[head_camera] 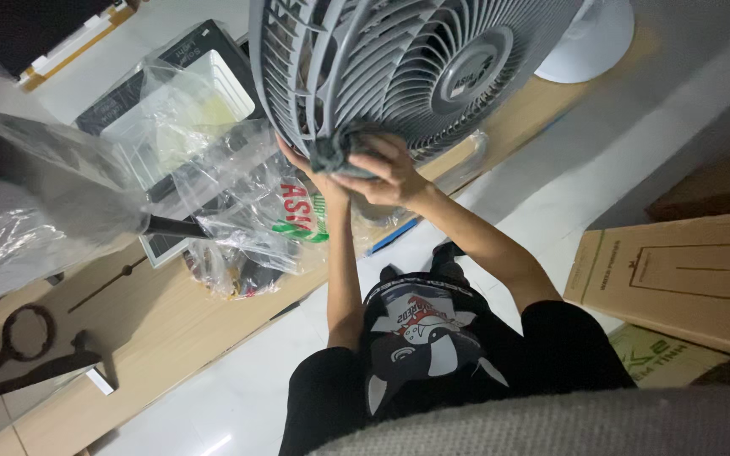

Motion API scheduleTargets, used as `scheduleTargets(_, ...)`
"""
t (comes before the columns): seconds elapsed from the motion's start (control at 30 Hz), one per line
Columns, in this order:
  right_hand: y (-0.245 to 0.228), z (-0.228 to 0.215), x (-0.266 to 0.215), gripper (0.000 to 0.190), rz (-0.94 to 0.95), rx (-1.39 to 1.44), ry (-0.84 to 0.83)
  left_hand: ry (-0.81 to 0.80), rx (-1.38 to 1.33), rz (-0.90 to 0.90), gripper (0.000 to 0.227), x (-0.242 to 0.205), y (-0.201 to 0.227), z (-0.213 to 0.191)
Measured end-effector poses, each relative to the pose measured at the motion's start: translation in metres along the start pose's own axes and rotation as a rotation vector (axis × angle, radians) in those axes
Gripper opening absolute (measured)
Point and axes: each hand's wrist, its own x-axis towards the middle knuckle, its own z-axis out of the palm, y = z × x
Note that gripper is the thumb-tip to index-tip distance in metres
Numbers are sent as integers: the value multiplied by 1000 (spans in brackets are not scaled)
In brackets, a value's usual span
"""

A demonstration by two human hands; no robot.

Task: The person wipes the front grill and center hub of a grey fan with a cloth while holding the fan body by hand.

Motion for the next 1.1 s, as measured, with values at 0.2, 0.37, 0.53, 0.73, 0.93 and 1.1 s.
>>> scheduleTargets(0.2, -27, -18, -15, 46, 79, 72, 67, 21, 27, 53, 100, -6, -1, -2)
scheduleTargets(0.37, -18, -24, 22, 65, 792, -163, 541, -13, -67, 54, 101, -16, 8, 1)
scheduleTargets(0.53, -8, -26, 67, 54, 818, -226, 508, -24, -32, 67, 103, -26, 17, 10)
scheduleTargets(0.73, -10, -22, 59, 48, 663, -190, 412, -30, 56, 29, 106, -29, 17, 6)
scheduleTargets(0.93, -1, -24, 30, 46, 196, -52, 130, -27, 74, 35, 106, -29, -16, -4)
scheduleTargets(1.1, -17, -23, -5, 39, 37, 134, -133, -60, -29, -154, 118, -37, -14, 3)
